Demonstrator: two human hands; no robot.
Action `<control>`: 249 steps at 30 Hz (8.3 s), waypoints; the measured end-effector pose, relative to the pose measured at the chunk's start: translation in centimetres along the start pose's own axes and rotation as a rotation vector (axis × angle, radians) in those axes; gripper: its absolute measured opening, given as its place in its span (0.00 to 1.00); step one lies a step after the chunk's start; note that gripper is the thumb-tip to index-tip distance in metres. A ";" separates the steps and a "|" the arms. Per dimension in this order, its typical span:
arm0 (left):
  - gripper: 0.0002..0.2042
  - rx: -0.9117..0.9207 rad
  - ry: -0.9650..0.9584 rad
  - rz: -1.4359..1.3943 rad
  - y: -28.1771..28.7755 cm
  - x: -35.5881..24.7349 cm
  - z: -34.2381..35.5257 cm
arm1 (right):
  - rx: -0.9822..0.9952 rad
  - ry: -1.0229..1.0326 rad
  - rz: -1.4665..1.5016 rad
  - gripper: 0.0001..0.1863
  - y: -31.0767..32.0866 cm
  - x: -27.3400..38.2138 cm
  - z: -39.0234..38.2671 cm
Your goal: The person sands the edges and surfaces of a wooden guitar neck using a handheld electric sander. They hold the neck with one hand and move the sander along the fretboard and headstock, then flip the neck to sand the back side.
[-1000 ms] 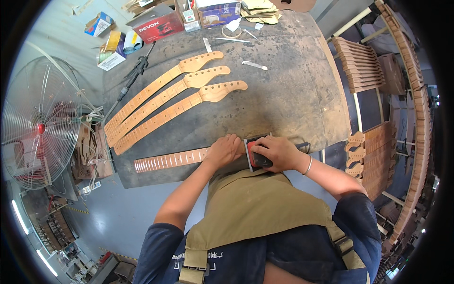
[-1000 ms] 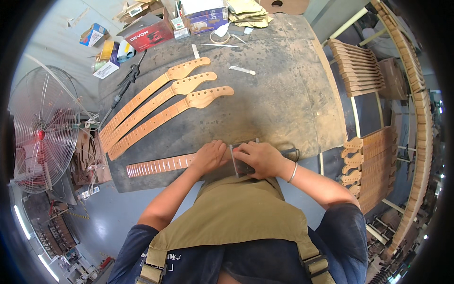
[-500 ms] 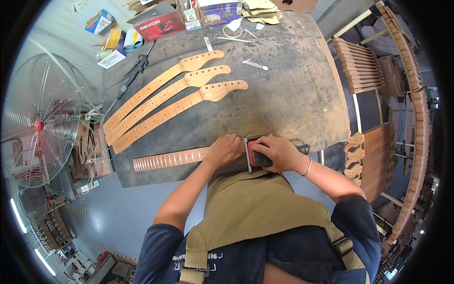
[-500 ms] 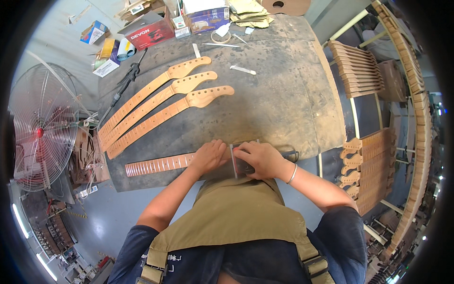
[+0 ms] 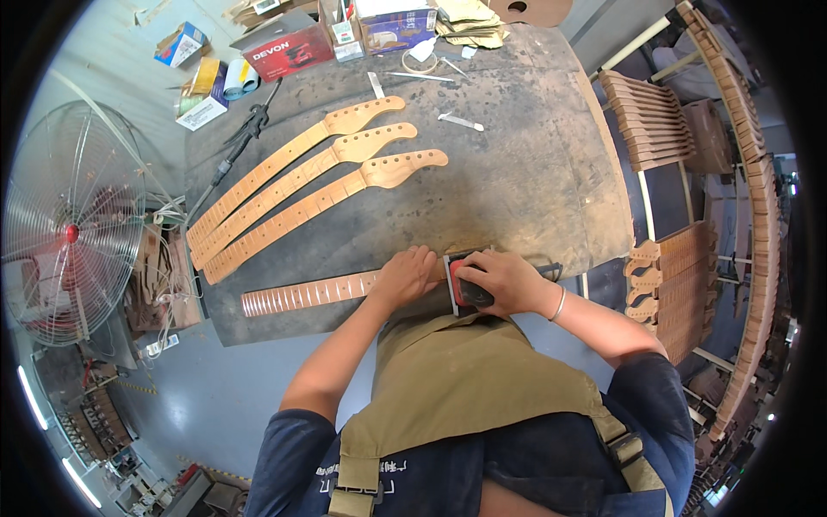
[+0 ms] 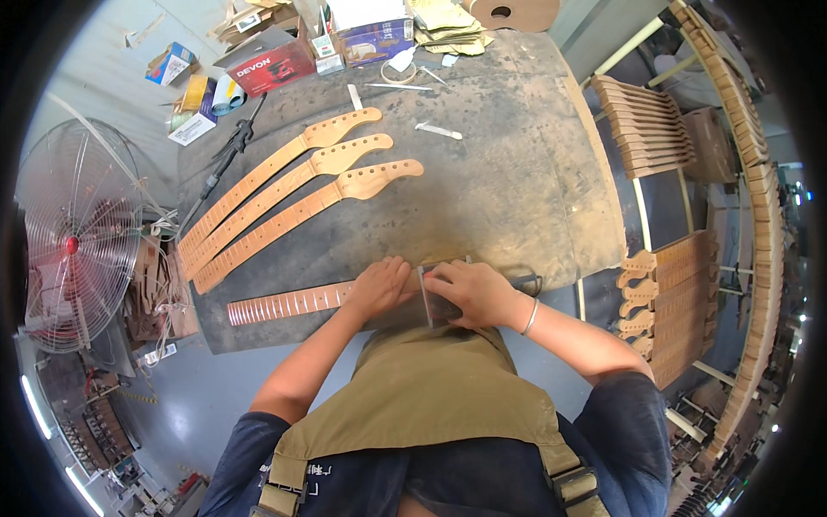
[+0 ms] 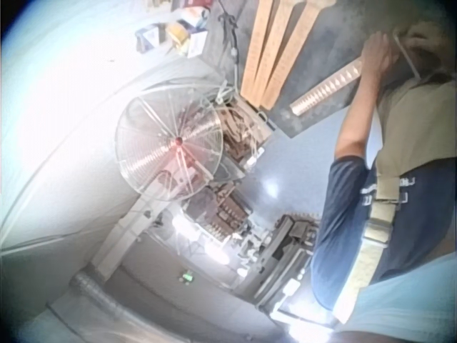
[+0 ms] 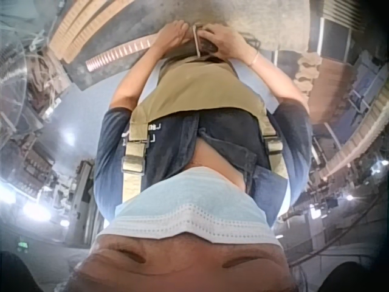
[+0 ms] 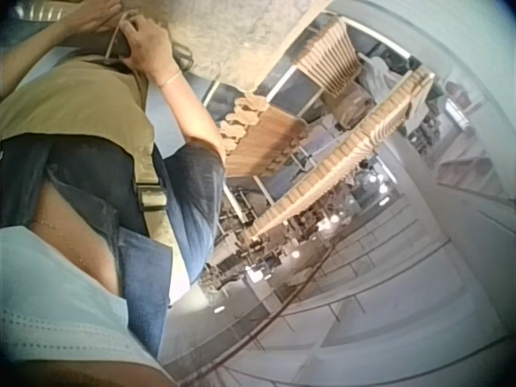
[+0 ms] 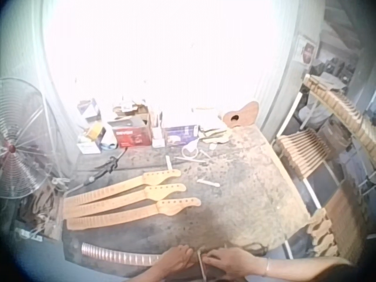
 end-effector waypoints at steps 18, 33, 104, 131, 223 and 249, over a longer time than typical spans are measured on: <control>0.21 -0.052 -0.012 -0.004 -0.2 0.2 -0.1 | 0.054 -0.024 -0.001 0.33 0.9 -0.2 1.3; 0.20 -0.004 0.021 0.027 -0.4 0.2 -0.3 | 0.031 -0.066 0.023 0.29 1.5 0.2 1.5; 0.24 -0.209 -0.018 -0.031 -2.6 1.3 -0.4 | 0.118 -0.123 -0.119 0.35 0.4 1.3 1.6; 0.20 -0.204 0.004 0.002 -2.1 1.0 -0.1 | 0.232 -0.042 -0.170 0.36 1.3 0.7 4.0; 0.20 0.454 0.463 -1.224 -4.7 5.8 0.9 | -0.858 -0.775 0.085 0.32 2.2 -7.8 -9.7; 0.20 0.324 0.465 -1.104 -4.5 6.5 1.2 | -0.876 -0.926 0.164 0.27 1.7 -7.5 -5.4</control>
Point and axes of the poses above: each hand's wrist, its own z-axis towards the middle knuckle, its own y-axis out of the back of the hand, x = y × z, the point moved 8 cm from there along z, towards the middle knuckle, and after that the axes turned 15 degrees about x, right-handed, at the moved point
